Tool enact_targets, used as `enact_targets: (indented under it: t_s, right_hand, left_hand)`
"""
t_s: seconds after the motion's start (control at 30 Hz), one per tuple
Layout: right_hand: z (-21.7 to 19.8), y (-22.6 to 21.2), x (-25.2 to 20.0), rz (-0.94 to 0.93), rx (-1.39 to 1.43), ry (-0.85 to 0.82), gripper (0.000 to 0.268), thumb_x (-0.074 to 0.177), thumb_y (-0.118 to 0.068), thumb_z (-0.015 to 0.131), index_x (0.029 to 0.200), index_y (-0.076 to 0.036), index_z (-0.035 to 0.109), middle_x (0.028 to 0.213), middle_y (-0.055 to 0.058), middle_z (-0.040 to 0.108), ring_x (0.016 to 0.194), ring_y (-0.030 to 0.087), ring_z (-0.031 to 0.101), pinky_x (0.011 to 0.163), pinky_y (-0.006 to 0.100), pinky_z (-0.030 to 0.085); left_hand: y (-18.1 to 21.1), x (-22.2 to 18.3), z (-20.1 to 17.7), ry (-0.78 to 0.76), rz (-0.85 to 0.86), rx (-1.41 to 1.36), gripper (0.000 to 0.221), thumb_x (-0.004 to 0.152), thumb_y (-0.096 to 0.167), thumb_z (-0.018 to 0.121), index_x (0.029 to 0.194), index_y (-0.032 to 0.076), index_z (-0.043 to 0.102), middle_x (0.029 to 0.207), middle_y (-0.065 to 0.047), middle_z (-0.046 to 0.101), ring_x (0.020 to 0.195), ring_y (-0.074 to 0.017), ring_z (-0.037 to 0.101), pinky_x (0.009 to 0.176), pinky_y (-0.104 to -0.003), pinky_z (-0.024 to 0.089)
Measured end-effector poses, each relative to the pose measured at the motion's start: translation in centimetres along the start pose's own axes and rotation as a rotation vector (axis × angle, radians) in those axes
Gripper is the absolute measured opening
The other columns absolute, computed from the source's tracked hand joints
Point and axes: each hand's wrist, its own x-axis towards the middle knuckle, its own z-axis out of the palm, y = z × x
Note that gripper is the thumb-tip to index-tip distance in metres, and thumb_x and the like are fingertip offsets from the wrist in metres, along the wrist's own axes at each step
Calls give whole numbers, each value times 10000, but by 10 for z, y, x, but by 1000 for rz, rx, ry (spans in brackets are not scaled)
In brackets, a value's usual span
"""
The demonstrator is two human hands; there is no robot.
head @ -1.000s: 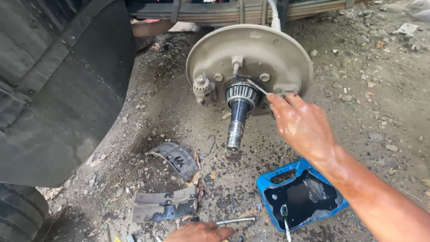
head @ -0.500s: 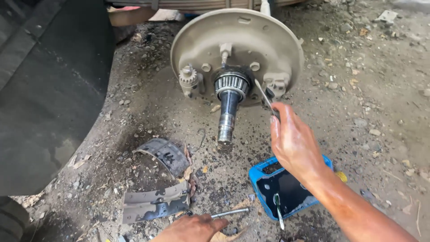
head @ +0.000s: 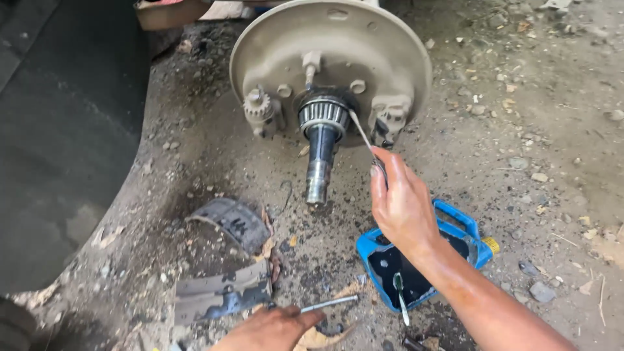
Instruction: Cleaning and greasing a truck axle spindle and inspecting brake shoes
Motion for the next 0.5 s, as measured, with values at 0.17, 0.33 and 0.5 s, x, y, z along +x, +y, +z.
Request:
enact_targets:
  t_s: [0.17,0.33,0.5]
  right_hand:
    - [-12,-17,22,-328,-114,244,269,962,-32,615,1219,25,671,1017,171,725,736,326,686,652,426,548]
    - [-5,-1,12,-104,-135,9,286,963,7,560,1229,97,617,813,255,700,505,314,694,390,383,595]
    - [-17,-3,1,-40,-110,38,348,941,-82,556,1263,38,604,964,243,725,736,391,715,668,489,561]
  left_hand:
    - [2,1,-9,-91,22,-1,533,1052,159,504,1563,209,364,1222,-209,590,1091,-394,636,946,-587,522]
    - [-2,-5,-3,-19,17,-20,534,1015,193,504,1539,212,404,1261,-175,589,1128,-396,626,947,-603,502]
    - [2,-11,-5,-19,16,-1,466,1060,185,493,1515,222,400,1187,-174,596,1078,-376,642,935,-597,520]
